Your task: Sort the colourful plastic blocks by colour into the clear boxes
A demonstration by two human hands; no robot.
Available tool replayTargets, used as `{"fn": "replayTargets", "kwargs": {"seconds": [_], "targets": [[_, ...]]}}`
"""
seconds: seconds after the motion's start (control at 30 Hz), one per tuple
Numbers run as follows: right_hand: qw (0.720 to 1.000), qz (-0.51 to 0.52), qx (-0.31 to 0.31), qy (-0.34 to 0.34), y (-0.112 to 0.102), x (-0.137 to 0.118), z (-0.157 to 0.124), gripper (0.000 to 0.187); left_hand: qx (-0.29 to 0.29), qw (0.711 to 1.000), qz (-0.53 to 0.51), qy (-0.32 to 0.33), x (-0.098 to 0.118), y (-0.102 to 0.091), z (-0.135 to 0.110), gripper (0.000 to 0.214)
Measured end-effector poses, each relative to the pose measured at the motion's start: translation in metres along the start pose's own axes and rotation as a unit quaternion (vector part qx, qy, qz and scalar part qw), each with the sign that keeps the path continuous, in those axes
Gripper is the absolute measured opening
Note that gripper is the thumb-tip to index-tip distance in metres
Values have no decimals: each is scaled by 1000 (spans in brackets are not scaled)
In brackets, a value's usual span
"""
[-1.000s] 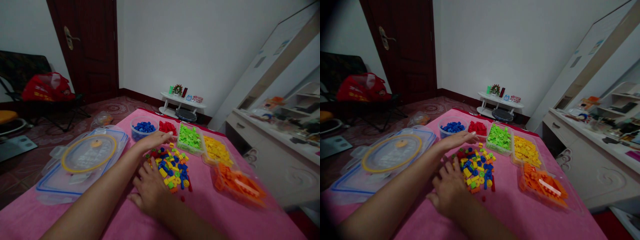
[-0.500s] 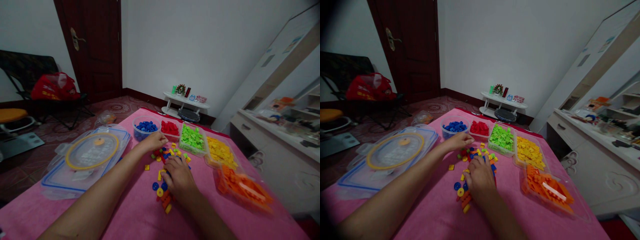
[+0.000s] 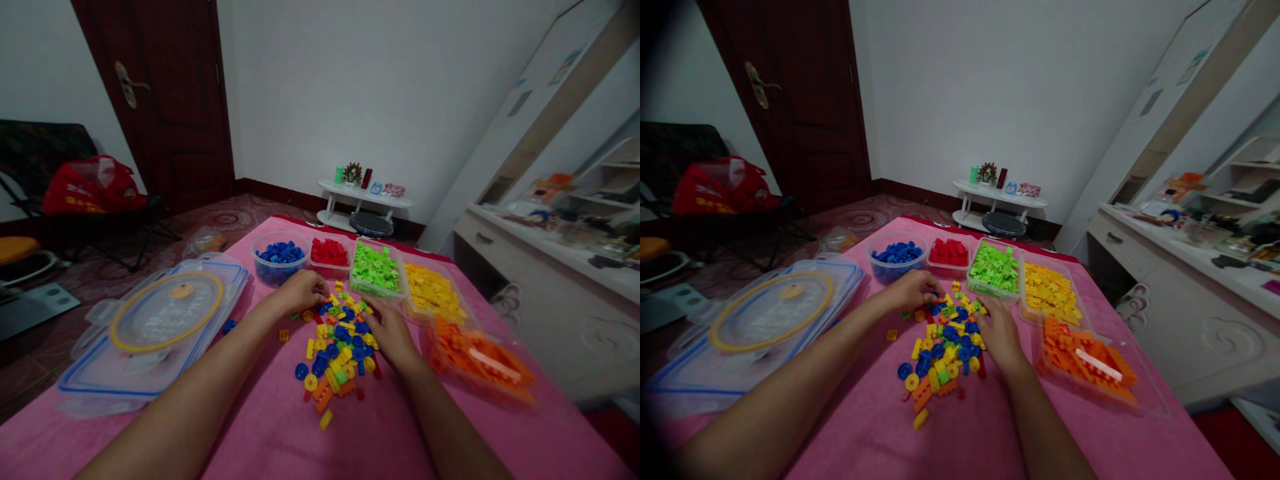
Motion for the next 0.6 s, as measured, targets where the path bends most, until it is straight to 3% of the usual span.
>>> {"fn": "replayTargets", "kwargs": {"seconds": [0.1,0.23,0.43,0.6], "targets": [[998,2,-19,59,8,19,3,39,1,1000,8,0,9,0,2,20],[994,3,-26,110,7,28,2,42,-29,999,39,-13,24,16,2,18],[989,-122,-57,65,10,3,-4,52,-46,995,88,-28,33,30,2,29],[974,-197,-50,98,11,-4,-3,39,-85,991,99,-23,36,30,1,33]]}}
Point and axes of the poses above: each hand's wrist, its own z-axis towards the middle knuckle, its own y-axis out of the palm, x = y × z, the point moved 9 cm from there along z, towards the middle knuckle, and after that the axes turned 13 degrees about y, right-handed, at the moved point
